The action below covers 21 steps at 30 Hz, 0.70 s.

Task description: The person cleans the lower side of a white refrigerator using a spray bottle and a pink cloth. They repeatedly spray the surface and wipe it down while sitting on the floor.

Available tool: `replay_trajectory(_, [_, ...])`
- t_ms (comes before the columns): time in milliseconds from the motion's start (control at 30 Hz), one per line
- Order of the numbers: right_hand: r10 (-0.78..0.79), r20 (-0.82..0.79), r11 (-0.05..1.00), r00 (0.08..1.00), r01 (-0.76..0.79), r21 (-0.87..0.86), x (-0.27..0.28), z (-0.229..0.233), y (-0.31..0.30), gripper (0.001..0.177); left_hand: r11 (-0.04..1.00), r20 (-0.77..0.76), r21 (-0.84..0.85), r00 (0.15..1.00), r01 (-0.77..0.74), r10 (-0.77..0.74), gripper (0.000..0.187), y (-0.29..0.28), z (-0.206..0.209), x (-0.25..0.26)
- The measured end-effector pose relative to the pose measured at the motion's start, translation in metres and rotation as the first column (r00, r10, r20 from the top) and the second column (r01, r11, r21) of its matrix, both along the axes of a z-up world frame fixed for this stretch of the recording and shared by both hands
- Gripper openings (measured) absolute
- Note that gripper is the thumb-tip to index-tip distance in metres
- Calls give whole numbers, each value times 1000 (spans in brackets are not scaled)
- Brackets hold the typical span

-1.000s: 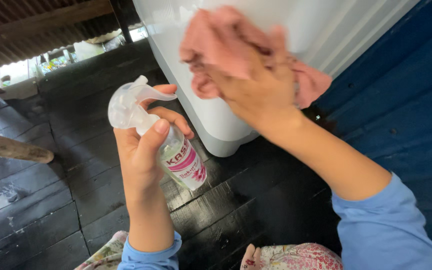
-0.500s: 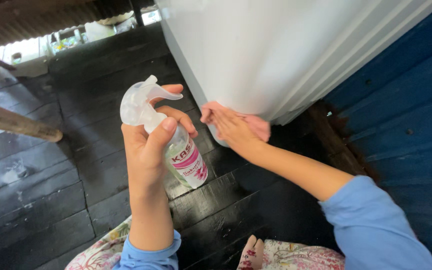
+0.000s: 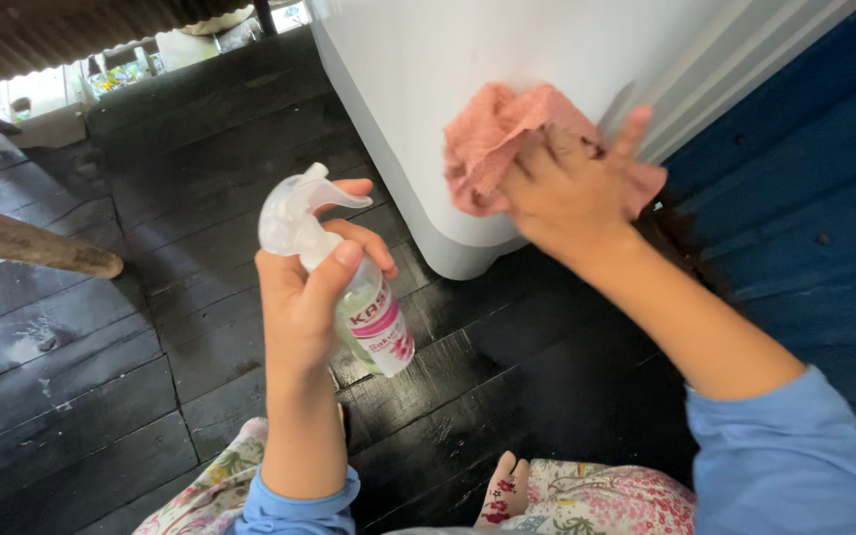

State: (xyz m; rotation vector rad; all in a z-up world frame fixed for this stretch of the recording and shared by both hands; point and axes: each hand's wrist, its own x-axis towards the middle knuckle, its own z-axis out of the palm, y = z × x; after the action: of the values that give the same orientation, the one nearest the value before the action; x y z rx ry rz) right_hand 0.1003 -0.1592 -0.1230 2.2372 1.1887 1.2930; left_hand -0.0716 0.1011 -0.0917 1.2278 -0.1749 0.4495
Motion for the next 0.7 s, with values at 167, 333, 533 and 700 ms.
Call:
replay_trajectory(167, [-8,98,1000,995,9,-7,-9,-22,37,27,999,-9,-2,999,39,-39,52,-5,-6,4])
replay_trajectory(333, [-50,35,985,998,55,-161,-12,-83,56,48,998,-22,-3,998,56,-56,49,-16,-12,5])
replay_trajectory(533, [-87,-43,990,995,82,-114,-15,-177,67,51,997,-48,12,996,72,-72,50,-23,-14,3])
replay_trajectory(700, [-127,-62,978,990,114,-175,-26,-200,48,52,999,-39,24,998,46,-45,50,-18,-14,-5])
